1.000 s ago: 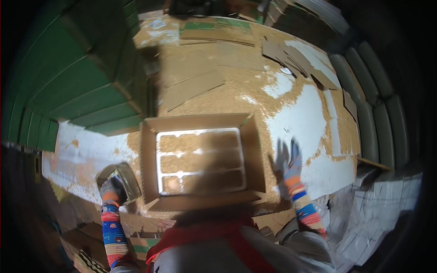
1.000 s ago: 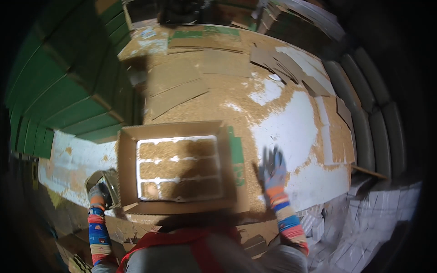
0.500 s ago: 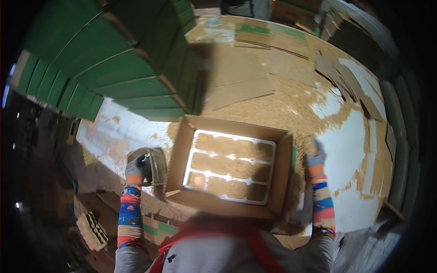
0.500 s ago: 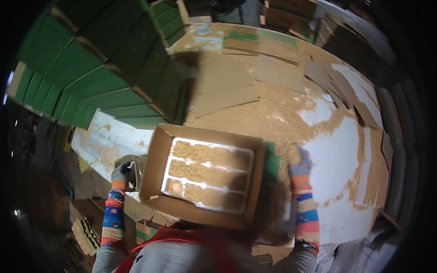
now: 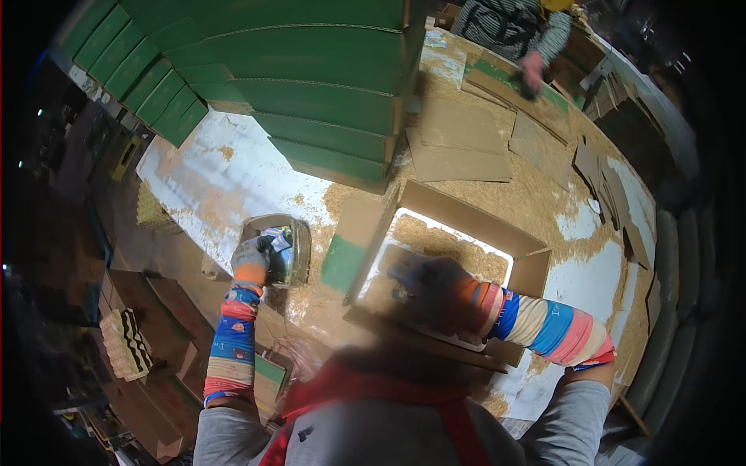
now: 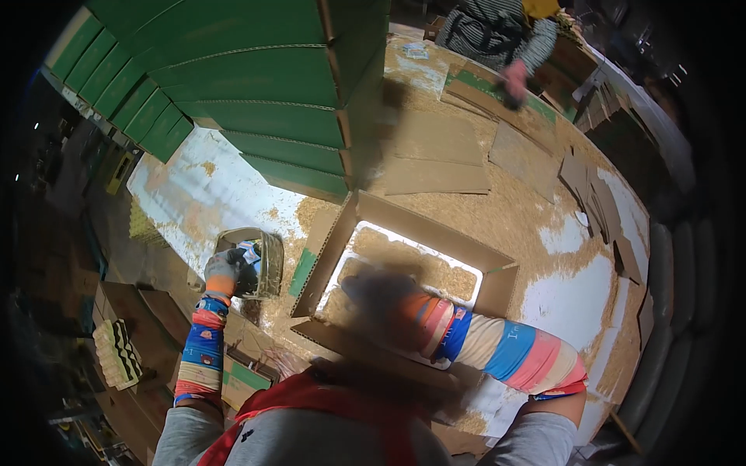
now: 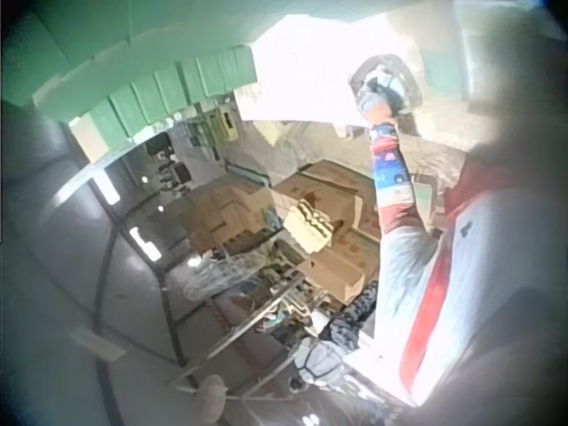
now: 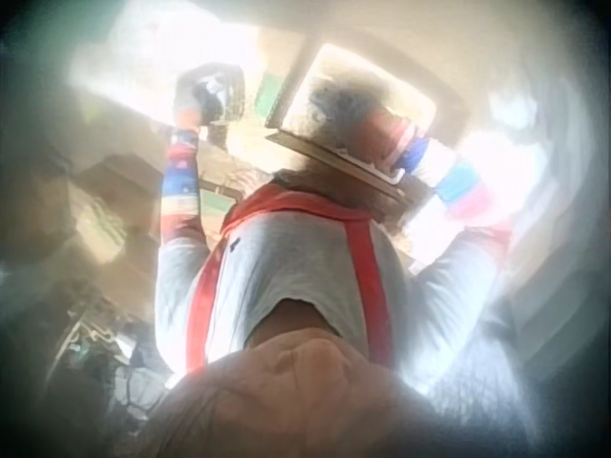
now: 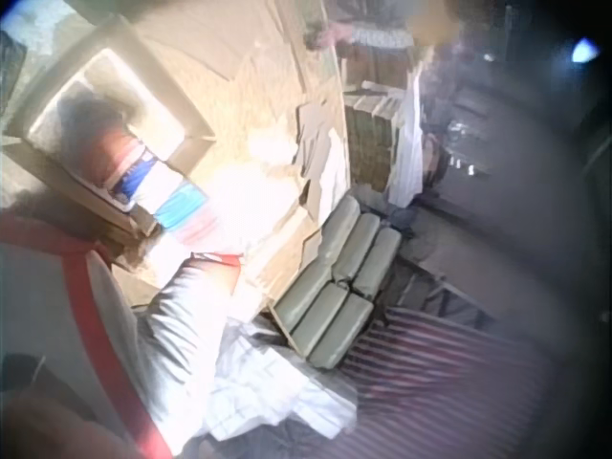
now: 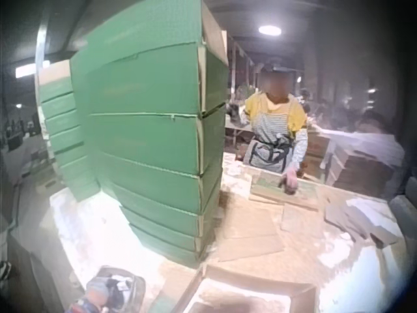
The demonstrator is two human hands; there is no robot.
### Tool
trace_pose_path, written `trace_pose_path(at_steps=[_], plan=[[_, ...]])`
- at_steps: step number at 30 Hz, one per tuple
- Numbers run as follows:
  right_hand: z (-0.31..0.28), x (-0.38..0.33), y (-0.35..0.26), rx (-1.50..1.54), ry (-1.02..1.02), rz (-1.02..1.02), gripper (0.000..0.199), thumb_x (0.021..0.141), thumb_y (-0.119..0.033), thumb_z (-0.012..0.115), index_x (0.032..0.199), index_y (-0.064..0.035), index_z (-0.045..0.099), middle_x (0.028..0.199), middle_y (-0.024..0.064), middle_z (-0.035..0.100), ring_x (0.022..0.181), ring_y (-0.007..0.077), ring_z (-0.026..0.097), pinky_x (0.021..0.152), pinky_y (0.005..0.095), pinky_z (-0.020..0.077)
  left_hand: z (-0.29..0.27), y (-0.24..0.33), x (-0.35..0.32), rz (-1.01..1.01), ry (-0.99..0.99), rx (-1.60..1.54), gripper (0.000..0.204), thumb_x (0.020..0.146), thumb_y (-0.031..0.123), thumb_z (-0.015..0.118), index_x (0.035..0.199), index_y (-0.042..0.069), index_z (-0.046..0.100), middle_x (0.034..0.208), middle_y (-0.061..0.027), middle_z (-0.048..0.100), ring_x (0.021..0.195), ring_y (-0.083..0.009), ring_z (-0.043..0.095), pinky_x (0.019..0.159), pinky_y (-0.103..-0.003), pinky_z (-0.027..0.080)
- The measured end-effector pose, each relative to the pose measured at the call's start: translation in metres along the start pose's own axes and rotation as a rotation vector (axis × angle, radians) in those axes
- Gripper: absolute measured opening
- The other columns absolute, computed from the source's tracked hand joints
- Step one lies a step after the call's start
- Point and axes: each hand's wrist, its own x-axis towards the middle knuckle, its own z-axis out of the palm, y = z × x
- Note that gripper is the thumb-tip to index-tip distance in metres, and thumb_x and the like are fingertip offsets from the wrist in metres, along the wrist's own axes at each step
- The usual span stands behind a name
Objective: The person folds cardboard into boxes, inserts a white tray into each box, and stacks the completed boxes into a tall tower on the table.
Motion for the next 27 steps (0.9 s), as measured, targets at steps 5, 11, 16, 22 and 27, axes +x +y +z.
trace_pose_path(at_steps=[5, 11, 16, 22, 27], plan=[[0.013, 0.023, -0.003, 0.005, 0.125, 0.026, 0.036, 0.082, -0.015, 0.055, 0.117, -0.0046, 0.055, 0.105, 0.0162, 0.059, 0.090, 0.0344, 0.059, 0.080, 0.0380, 0.0491, 0.011, -0.010, 0.003, -0.086, -0.031, -0.666, 0.030, 0.074, -0.003, 0.066, 0.102, 0.008, 0.068, 0.097, -0.0070, 0.069, 0.084, -0.0186, 0.066, 0.076, -0.029, 0.050], [-0.059, -0.027, 0.001, -0.092, 0.599, -0.103, 0.032, 0.078, 0.002, 0.052, 0.108, -0.0049, 0.061, 0.088, 0.0133, 0.060, 0.081, 0.0268, 0.061, 0.070, 0.0331, 0.0488, -0.003, 0.003, -0.004, -0.226, 0.129, -1.109, 0.034, 0.075, -0.008, 0.064, 0.108, -0.001, 0.063, 0.100, -0.0064, 0.066, 0.089, -0.0135, 0.060, 0.080, -0.026, 0.049], [-0.117, -0.088, 0.091, -0.828, 0.856, 0.410, 0.051, 0.073, -0.028, 0.067, 0.120, -0.0119, 0.055, 0.112, 0.0185, 0.054, 0.105, 0.0360, 0.051, 0.088, 0.0440, 0.0416, -0.082, 0.072, -0.028, 0.002, 0.097, -1.461, 0.034, 0.083, 0.006, 0.057, 0.115, -0.005, 0.056, 0.099, -0.0120, 0.065, 0.089, -0.0182, 0.062, 0.082, -0.028, 0.049], [-0.091, -0.010, 0.231, -0.712, 0.321, 0.557, 0.087, 0.066, -0.045, 0.069, 0.139, -0.0130, 0.034, 0.138, 0.0220, 0.034, 0.130, 0.0411, 0.028, 0.107, 0.0499, 0.0204, -0.138, 0.208, -0.050, 0.148, -0.427, -1.672, 0.054, 0.085, 0.021, 0.059, 0.130, -0.004, 0.041, 0.087, -0.0035, 0.054, 0.065, -0.0113, 0.055, 0.068, -0.028, 0.050], [-0.049, 0.060, 0.299, -0.954, 0.431, 0.379, 0.073, 0.074, -0.028, 0.059, 0.139, -0.0071, 0.032, 0.137, 0.0235, 0.037, 0.129, 0.0396, 0.032, 0.105, 0.0494, 0.0253, -0.130, 0.271, -0.050, -0.081, -0.849, -1.798, 0.066, 0.088, 0.061, 0.039, 0.119, 0.005, 0.053, 0.080, -0.0055, 0.063, 0.058, -0.0136, 0.056, 0.054, -0.022, 0.044]])
